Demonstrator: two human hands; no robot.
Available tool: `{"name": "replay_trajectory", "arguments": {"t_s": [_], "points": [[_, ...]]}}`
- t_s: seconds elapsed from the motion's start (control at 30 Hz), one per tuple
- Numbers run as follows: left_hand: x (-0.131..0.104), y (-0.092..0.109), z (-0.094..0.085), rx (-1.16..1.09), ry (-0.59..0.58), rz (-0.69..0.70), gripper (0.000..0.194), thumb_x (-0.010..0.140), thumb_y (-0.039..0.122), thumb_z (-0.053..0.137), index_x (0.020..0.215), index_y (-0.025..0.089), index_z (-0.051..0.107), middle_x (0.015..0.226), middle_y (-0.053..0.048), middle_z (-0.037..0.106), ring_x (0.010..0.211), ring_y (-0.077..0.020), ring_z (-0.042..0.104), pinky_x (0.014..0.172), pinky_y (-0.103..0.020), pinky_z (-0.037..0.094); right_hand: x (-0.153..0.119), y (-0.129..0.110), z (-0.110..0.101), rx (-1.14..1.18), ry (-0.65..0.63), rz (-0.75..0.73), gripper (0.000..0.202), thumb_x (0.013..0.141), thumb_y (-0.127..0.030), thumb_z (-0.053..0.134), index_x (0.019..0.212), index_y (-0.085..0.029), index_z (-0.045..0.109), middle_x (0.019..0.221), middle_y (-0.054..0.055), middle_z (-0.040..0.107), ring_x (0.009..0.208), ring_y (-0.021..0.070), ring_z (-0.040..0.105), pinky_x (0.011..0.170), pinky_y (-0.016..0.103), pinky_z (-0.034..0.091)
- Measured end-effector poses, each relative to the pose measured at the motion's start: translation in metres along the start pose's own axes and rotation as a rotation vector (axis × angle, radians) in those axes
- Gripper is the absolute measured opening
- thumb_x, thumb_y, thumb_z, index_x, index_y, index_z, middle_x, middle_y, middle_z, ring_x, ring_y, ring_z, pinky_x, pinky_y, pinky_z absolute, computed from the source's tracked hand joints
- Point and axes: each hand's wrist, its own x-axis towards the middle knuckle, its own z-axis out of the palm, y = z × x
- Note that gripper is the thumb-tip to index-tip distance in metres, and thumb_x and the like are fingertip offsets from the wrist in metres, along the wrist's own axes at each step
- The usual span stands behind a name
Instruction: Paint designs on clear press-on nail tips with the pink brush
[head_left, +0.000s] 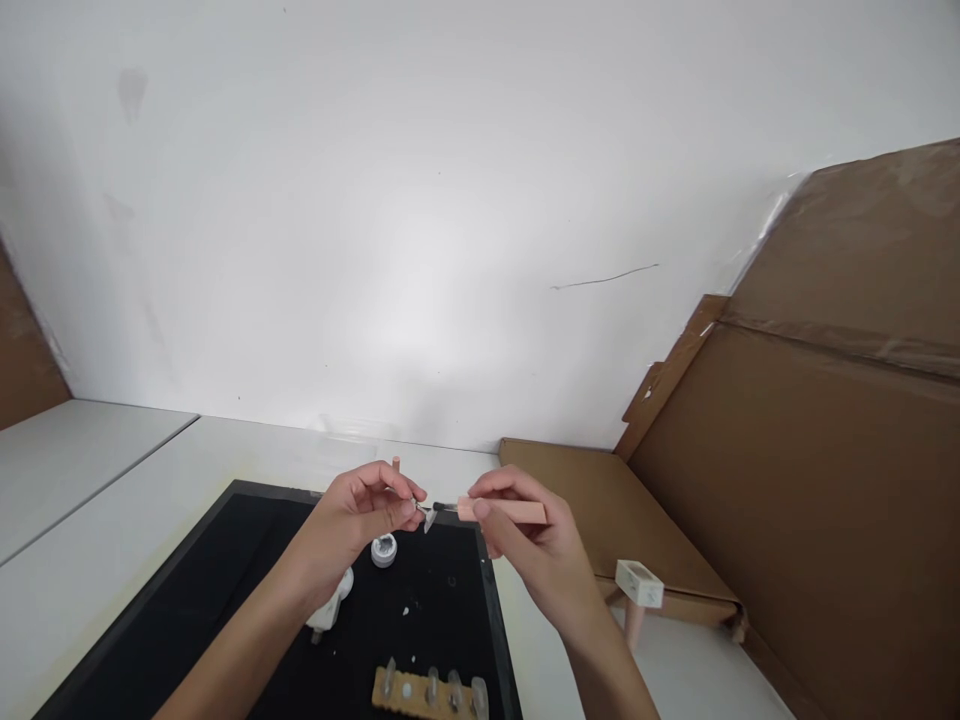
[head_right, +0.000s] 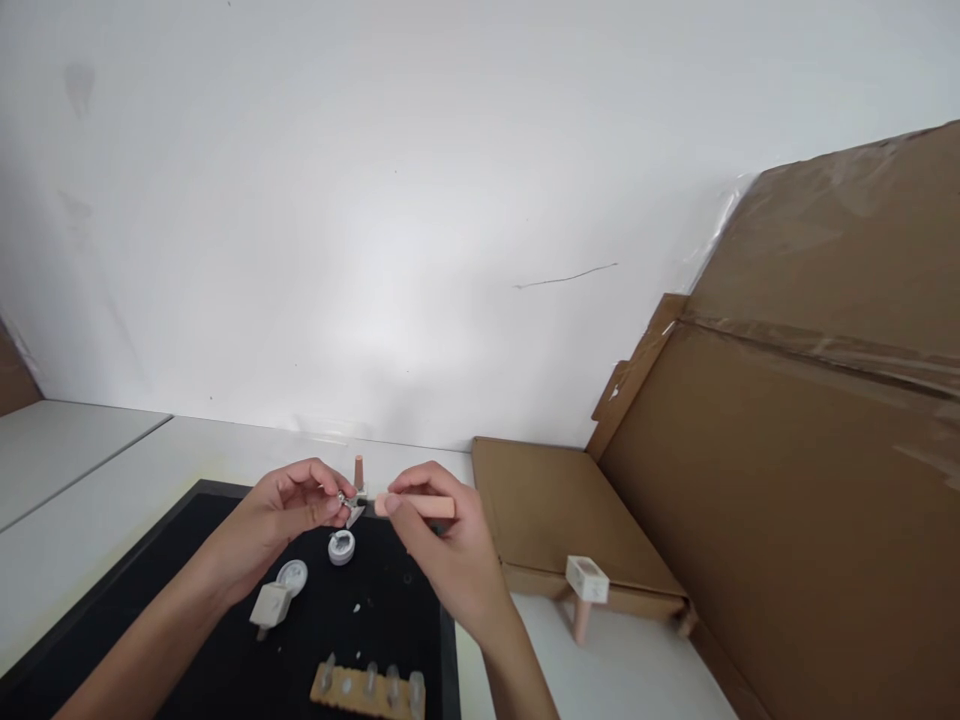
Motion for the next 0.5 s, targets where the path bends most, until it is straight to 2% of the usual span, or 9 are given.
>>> {"name": "replay_trajectory", "arguments": {"t_s": [0.1, 0.27, 0.43, 0.5], "points": [[0.0006, 0.0001, 0.0006, 0.003, 0.003, -0.003, 0.023, 0.064, 0.031, 0.085, 0.066, 0.016, 0.067, 0.082, -0.003, 0.068, 0.066, -0.0130, 0.061, 0.069, -0.028, 0.049, -0.0015, -0.0015, -0.0008, -0.021, -0.042, 0.000, 0.022, 0.077, -0.038, 0.063, 0.067, -0.018, 0.062, 0.057, -0.002, 0.052, 0.048, 0.0101, 0.043, 0.045, 0.023, 0.034], [0.0014, -0.0012, 0.0002, 0.005, -0.007, 0.005, 0.021, 0.066, 0.030, 0.083, 0.067, 0.017, 0.067, 0.083, -0.003, 0.068, 0.066, -0.0131, 0.061, 0.070, -0.028, 0.049, -0.0018, -0.0011, -0.0024, -0.045, 0.041, -0.003, 0.019, 0.081, -0.036, 0.058, 0.071, -0.019, 0.059, 0.060, -0.002, 0.051, 0.050, 0.0101, 0.039, 0.046, 0.024, 0.031], [0.0005, -0.0001, 0.0009, -0.005, 0.003, -0.001, 0.025, 0.063, 0.032, 0.085, 0.065, 0.016, 0.067, 0.081, -0.004, 0.068, 0.065, -0.0130, 0.060, 0.069, -0.028, 0.048, -0.0032, -0.0044, -0.0035, -0.057, -0.045, 0.001, 0.021, 0.078, -0.036, 0.061, 0.068, -0.019, 0.062, 0.058, -0.001, 0.052, 0.050, 0.0109, 0.044, 0.046, 0.023, 0.036], [-0.0005, 0.0008, 0.0012, -0.016, -0.001, -0.001, 0.026, 0.062, 0.033, 0.086, 0.065, 0.016, 0.066, 0.080, -0.003, 0.068, 0.065, -0.0129, 0.059, 0.068, -0.028, 0.048, -0.0031, -0.0047, -0.0035, -0.070, -0.038, 0.002, 0.020, 0.079, -0.035, 0.062, 0.067, -0.018, 0.062, 0.059, -0.001, 0.053, 0.051, 0.0109, 0.044, 0.046, 0.023, 0.035]]}}
